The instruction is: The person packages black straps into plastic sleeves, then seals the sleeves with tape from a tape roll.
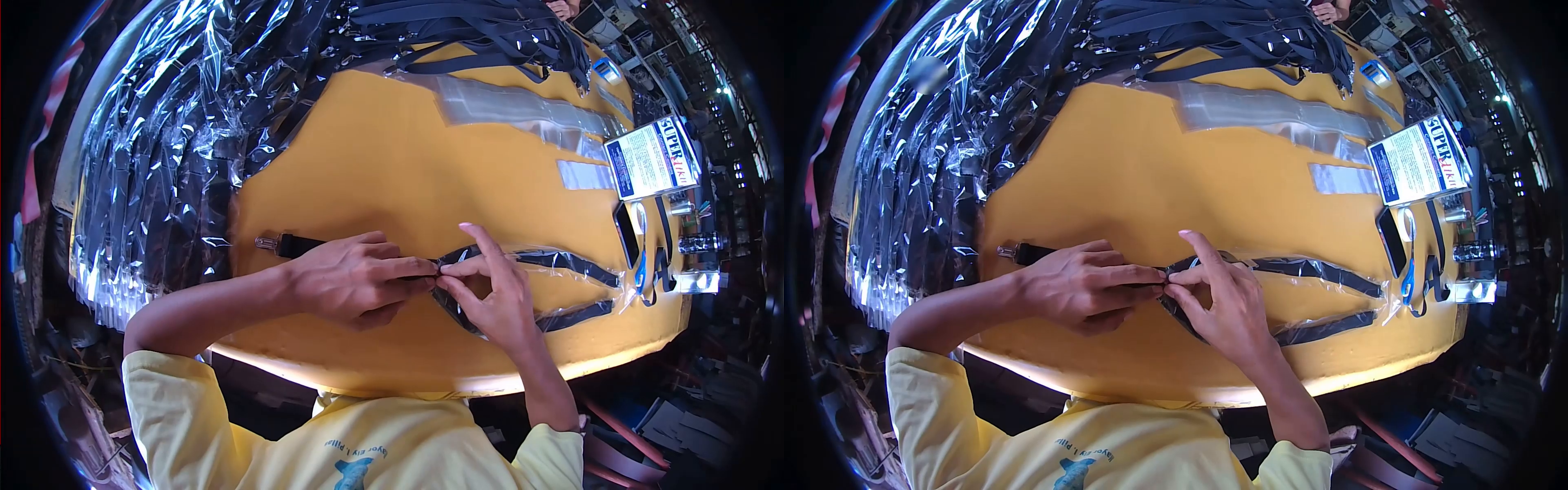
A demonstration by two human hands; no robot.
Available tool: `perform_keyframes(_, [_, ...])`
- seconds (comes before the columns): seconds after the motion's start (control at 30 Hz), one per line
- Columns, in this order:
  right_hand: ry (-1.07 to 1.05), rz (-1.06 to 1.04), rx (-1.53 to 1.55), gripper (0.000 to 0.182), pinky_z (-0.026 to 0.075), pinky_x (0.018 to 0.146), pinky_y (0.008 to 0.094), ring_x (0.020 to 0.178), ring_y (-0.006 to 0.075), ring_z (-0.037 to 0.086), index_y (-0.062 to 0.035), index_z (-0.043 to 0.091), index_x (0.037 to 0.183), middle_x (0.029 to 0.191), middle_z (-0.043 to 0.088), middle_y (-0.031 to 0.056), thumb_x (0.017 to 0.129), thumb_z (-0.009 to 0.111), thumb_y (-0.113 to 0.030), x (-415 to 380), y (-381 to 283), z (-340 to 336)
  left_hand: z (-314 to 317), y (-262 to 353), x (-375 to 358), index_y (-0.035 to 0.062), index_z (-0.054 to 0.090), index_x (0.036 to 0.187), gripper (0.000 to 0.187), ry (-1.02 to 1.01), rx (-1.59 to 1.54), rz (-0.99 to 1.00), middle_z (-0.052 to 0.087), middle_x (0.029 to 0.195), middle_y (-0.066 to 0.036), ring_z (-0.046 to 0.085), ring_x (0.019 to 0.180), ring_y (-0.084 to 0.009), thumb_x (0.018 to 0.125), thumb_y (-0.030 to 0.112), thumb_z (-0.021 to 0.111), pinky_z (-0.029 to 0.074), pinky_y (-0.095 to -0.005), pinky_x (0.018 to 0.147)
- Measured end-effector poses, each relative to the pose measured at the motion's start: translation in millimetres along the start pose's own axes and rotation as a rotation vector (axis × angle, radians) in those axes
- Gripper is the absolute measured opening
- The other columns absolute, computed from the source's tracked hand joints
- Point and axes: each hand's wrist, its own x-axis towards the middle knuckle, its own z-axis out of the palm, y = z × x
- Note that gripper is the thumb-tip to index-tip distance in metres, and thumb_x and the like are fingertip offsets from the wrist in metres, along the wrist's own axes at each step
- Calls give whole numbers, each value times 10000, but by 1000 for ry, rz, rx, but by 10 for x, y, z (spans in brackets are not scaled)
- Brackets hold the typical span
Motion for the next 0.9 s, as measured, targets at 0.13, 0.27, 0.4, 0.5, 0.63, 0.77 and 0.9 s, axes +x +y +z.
perform_keyframes(0.13, [13,-113,-147,723,511,818,359,843,177,700,-54,478,1470,901,763,-28,831,811,-115,-49,39,3,7,-13,-1,45,678,1262,434,12,-5,7,610,1357,-96,677,869,-238,843,156,697,541,-384,775])
perform_keyframes(0.27, [-1,-103,-164,743,508,831,360,859,169,690,-64,479,1478,935,762,-48,822,821,-133,-63,9,-23,6,-14,-2,42,672,1264,441,-5,-1,3,613,1355,-100,673,850,-240,839,156,700,541,-384,772])
perform_keyframes(0.4, [-22,-66,-179,752,514,847,376,864,176,695,-71,464,1490,955,758,-49,832,816,-160,-69,-24,-39,-2,-12,3,50,658,1280,454,6,14,9,612,1359,-97,662,828,-239,842,163,699,538,-387,762])
perform_keyframes(0.5, [-39,-35,-185,774,519,858,390,879,190,702,-79,433,1511,962,756,-43,841,810,-175,-69,-32,-49,-23,4,22,72,654,1293,462,-16,40,9,606,1365,-95,653,816,-238,845,178,701,535,-392,760])
perform_keyframes(0.63, [-56,-8,-149,837,527,861,418,901,224,712,-87,351,1553,978,757,-17,852,799,-175,-72,-35,-49,-19,14,16,102,646,1317,483,-71,88,-6,574,1402,-92,646,816,-231,848,202,703,533,-398,767])
perform_keyframes(0.77, [-33,-24,-158,862,529,858,433,910,247,714,-83,298,1574,1005,758,-3,865,783,-167,-97,-38,-39,-62,29,37,96,637,1330,500,-125,97,-10,547,1429,-96,649,819,-227,847,207,706,532,-396,772])
perform_keyframes(0.9, [-33,-37,-169,876,522,881,439,929,266,712,-72,266,1588,1050,755,13,877,768,-169,-120,-44,-38,-73,26,32,83,634,1330,514,-100,104,4,529,1449,-106,656,807,-233,840,213,716,535,-397,772])
